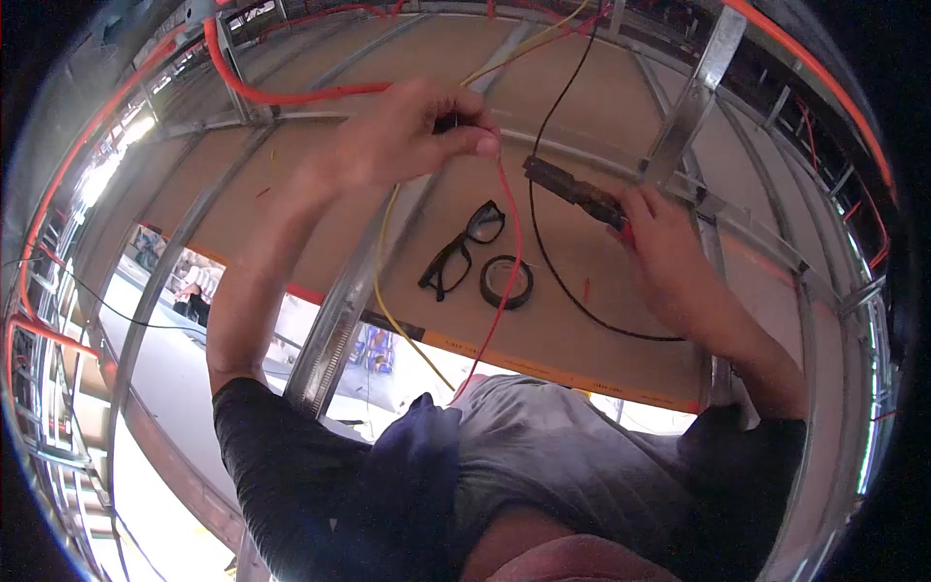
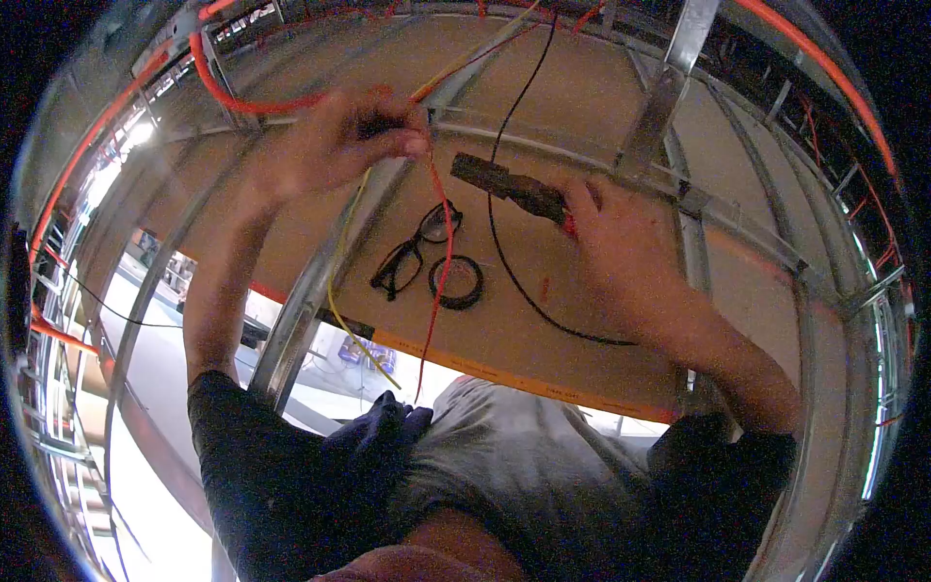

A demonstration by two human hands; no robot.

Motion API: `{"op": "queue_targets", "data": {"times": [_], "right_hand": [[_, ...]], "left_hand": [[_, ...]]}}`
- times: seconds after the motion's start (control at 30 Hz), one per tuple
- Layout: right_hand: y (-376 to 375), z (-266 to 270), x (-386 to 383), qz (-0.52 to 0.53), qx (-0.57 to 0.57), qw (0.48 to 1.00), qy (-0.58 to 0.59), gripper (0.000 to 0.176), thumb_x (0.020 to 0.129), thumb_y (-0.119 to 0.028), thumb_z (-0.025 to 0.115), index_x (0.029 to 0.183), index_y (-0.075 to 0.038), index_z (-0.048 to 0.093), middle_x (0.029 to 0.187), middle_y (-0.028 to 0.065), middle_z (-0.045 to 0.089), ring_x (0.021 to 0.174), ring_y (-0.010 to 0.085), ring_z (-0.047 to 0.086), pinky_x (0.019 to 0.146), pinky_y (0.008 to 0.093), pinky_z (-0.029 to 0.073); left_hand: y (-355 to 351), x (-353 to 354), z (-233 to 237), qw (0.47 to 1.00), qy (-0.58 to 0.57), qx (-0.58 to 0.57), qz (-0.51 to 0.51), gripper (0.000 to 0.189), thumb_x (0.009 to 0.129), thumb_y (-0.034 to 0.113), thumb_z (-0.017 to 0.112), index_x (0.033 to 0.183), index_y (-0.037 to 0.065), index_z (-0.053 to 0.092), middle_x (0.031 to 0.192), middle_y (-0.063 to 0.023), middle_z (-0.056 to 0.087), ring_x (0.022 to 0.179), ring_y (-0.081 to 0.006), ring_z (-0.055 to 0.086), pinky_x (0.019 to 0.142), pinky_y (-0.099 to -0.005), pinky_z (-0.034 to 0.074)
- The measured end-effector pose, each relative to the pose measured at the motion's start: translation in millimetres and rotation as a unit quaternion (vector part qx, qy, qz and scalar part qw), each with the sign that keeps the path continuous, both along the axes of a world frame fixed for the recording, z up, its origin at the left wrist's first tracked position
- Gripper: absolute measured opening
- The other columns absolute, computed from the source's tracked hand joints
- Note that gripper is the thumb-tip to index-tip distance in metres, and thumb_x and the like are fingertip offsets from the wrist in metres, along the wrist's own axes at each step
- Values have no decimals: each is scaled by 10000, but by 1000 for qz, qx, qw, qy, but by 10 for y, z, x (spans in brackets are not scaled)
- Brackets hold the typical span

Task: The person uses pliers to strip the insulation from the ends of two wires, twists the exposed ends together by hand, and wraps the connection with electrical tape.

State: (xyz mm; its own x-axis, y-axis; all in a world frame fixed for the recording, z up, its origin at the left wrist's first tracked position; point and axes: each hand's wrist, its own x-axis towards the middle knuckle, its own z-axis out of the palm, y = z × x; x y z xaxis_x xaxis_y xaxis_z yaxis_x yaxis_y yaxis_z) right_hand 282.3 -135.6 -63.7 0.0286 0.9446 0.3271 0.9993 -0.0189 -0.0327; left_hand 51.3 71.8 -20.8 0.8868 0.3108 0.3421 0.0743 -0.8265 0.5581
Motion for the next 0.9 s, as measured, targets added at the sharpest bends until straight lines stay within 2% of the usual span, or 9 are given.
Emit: {"op": "queue_targets", "data": {"times": [0.07, 0.1, 0.17, 0.27, 0.4, 0.47, 0.9], "right_hand": [[-8, -14, -27, 6, 8, 1000, 2, 327, 923, -39, 559, 1247, -35, 509, 1151, 234, 545, 1047, 448, 553, 884, 485, 460], [-3, -17, -49, 14, 21, 1000, 6, 355, 926, -42, 558, 1276, -44, 496, 1169, 232, 536, 1061, 445, 548, 898, 483, 454], [0, 25, -130, -2, 11, 1000, 0, 374, 927, -43, 557, 1293, -46, 482, 1174, 229, 532, 1074, 438, 543, 913, 483, 447], [7, 95, -228, -25, 6, 999, -22, 398, 930, -46, 555, 1317, -51, 460, 1185, 223, 523, 1095, 431, 533, 934, 488, 434], [13, 103, -329, -36, 6, 998, -59, 401, 938, -54, 549, 1327, -49, 451, 1182, 220, 518, 1094, 429, 526, 930, 499, 424], [10, 93, -322, -26, 10, 997, -77, 398, 940, -58, 548, 1326, -44, 451, 1176, 223, 519, 1084, 429, 528, 925, 497, 423], [117, 52, -309, -29, 5, 995, -91, 375, 942, -80, 553, 1303, -37, 463, 1149, 230, 536, 1027, 440, 542, 887, 496, 426]], "left_hand": [[-43, 7, 20, 998, 17, 22, 48, 212, 934, 210, 674, 981, 3, 680, 823, -46, 671, 797, -111, 617, 738, -306, 508], [-49, 8, 19, 999, 14, 17, 47, 212, 934, 210, 674, 981, 3, 680, 823, -46, 671, 797, -111, 617, 738, -306, 508], [-66, 19, 8, 996, -2, 80, 50, 217, 929, 216, 677, 958, 1, 690, 771, -50, 669, 752, -112, 613, 704, -308, 512], [-125, 9, 33, 994, -5, 86, 75, 244, 925, 239, 678, 927, -4, 695, 740, -73, 661, 718, -119, 608, 660, -317, 503], [-77, -30, -11, 992, -8, 104, 66, 255, 913, 252, 682, 917, -2, 695, 711, -100, 646, 667, -142, 593, 610, -339, 477], [-28, -19, -78, 986, -62, 146, 53, 262, 901, 253, 686, 898, -9, 687, 667, -114, 615, 620, -163, 571, 580, -359, 447], [-84, -8, -70, 987, -29, 134, 82, 237, 893, 241, 680, 886, 5, 694, 632, -104, 593, 576, -166, 548, 542, -359, 425]]}}
